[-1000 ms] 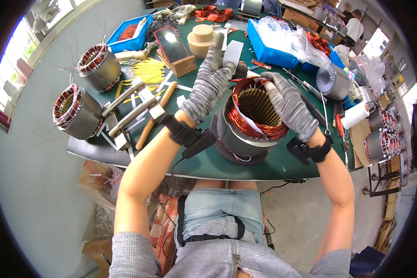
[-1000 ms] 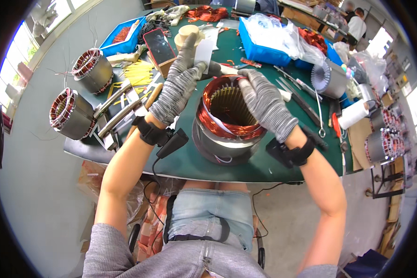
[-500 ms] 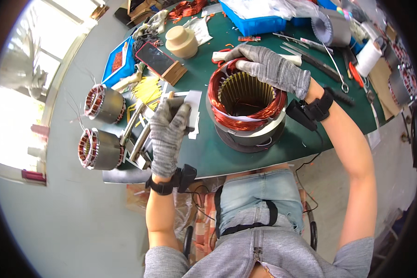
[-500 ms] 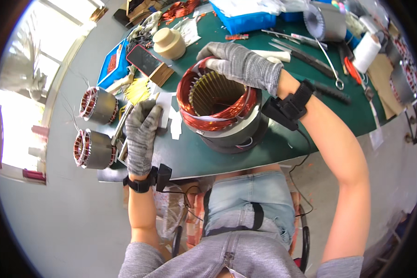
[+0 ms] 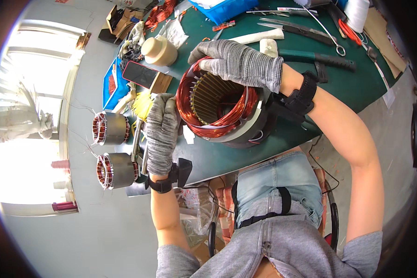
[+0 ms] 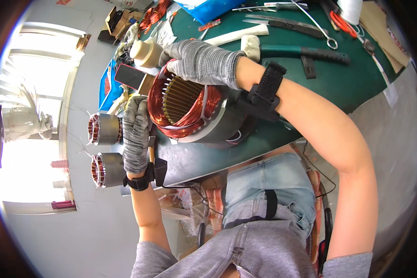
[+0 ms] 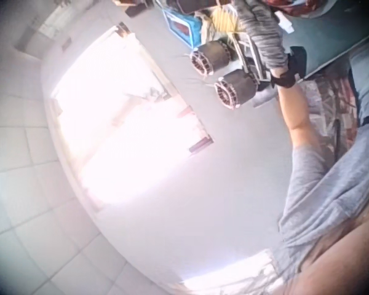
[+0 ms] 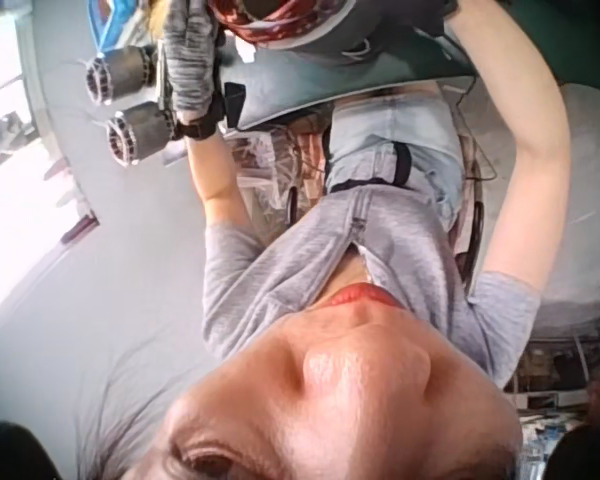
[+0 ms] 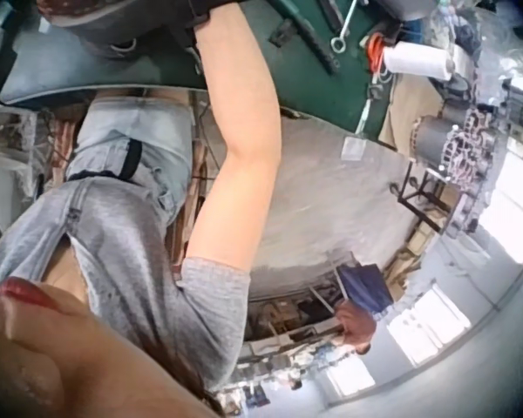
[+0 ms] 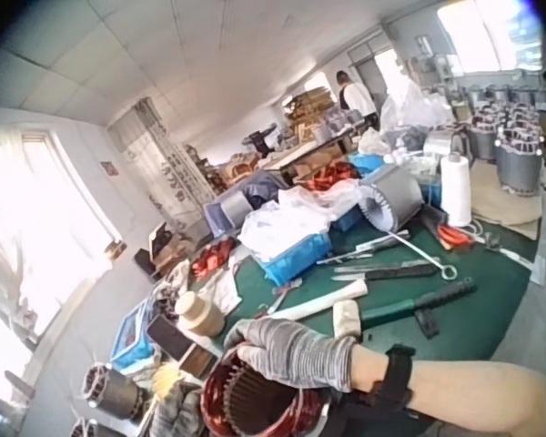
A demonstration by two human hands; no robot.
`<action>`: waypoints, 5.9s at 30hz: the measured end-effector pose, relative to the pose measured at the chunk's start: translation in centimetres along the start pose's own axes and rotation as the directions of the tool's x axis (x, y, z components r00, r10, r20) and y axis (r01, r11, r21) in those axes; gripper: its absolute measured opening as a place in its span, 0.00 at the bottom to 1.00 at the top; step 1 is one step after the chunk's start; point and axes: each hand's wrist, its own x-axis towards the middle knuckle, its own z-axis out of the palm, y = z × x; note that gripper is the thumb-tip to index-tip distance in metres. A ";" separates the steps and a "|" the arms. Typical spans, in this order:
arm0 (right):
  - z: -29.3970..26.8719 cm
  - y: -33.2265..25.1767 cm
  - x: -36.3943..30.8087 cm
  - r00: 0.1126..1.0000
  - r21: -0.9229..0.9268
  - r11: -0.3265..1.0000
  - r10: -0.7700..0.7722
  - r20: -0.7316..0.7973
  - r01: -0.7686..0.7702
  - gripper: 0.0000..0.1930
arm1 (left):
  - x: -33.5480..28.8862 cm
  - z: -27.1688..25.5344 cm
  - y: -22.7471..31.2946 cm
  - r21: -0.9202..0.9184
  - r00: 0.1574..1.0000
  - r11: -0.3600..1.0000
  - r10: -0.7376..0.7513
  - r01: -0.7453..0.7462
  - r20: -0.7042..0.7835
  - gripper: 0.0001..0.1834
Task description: Assembling the internal components of a motor stator using a mallet and screwdriver.
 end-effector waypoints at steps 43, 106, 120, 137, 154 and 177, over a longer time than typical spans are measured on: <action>1.4 -0.1 -1.3 0.965 -0.221 0.965 0.082 -0.250 -0.139 0.17 | 2.5 -3.4 -2.9 0.195 0.986 0.969 0.131 -0.149 0.101 0.11; -0.5 3.5 3.3 0.943 0.232 0.972 -0.118 0.310 0.045 0.11 | 4.6 -1.2 -0.6 -0.053 0.982 0.990 0.133 -0.127 0.133 0.13; -0.2 4.4 3.9 0.949 0.231 0.972 -0.105 0.298 0.035 0.11 | 7.1 -2.7 0.6 -0.090 0.913 0.995 0.002 0.038 0.408 0.14; -5.5 0.2 -6.9 0.933 0.445 0.852 0.349 -0.089 -0.276 0.14 | -4.8 -3.1 -11.5 0.437 0.953 0.878 0.062 -0.194 0.296 0.17; 1.4 -2.5 -11.1 0.922 -0.276 0.961 -0.102 -0.373 -0.005 0.17 | -0.2 3.1 -2.1 -0.204 0.924 0.908 0.380 -0.365 0.039 0.26; 1.2 -1.5 -1.6 0.853 -0.440 0.858 -0.422 -0.307 0.266 0.16 | 1.3 4.8 0.5 0.635 0.650 0.475 0.758 -0.610 0.058 0.19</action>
